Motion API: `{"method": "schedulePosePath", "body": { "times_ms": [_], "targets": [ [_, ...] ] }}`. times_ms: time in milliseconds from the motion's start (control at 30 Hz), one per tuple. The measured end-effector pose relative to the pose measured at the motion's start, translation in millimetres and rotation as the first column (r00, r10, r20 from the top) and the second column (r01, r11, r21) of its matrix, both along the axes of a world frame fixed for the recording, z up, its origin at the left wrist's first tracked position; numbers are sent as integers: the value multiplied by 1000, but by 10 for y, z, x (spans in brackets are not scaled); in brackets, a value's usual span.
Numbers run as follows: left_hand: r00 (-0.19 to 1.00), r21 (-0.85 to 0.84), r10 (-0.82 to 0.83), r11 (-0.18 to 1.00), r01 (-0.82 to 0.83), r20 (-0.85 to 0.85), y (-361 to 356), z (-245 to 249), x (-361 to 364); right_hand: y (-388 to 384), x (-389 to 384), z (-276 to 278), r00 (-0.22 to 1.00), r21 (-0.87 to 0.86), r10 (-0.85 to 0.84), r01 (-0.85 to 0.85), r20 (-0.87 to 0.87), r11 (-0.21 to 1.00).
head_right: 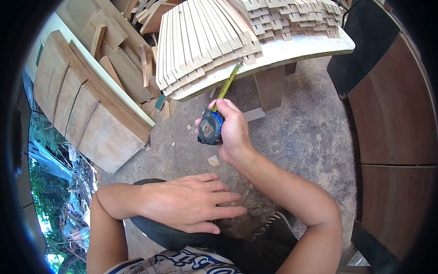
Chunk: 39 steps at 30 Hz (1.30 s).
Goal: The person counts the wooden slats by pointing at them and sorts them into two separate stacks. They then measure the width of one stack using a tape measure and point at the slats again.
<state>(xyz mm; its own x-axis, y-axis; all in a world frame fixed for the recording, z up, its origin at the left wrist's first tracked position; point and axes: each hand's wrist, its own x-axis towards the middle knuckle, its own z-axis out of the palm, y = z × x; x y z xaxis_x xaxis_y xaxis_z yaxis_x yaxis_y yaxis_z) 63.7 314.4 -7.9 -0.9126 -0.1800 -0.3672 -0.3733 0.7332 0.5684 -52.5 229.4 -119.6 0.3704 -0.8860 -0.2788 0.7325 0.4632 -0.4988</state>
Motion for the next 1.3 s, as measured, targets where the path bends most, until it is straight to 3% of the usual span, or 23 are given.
{"method": "schedulePosePath", "body": {
  "times_ms": [633, 1300],
  "targets": [
    [1000, 13, -8, 1000, 8, 18, 1, 30, 7, -139, -59, 36, 996, -44, -84, 83, -24, 996],
    [1000, 13, -7, 1000, 7, 22, -13, 18, -14, -184, -84, 47, 998, -32, -56, 56, -4, 998]
  ]
}}
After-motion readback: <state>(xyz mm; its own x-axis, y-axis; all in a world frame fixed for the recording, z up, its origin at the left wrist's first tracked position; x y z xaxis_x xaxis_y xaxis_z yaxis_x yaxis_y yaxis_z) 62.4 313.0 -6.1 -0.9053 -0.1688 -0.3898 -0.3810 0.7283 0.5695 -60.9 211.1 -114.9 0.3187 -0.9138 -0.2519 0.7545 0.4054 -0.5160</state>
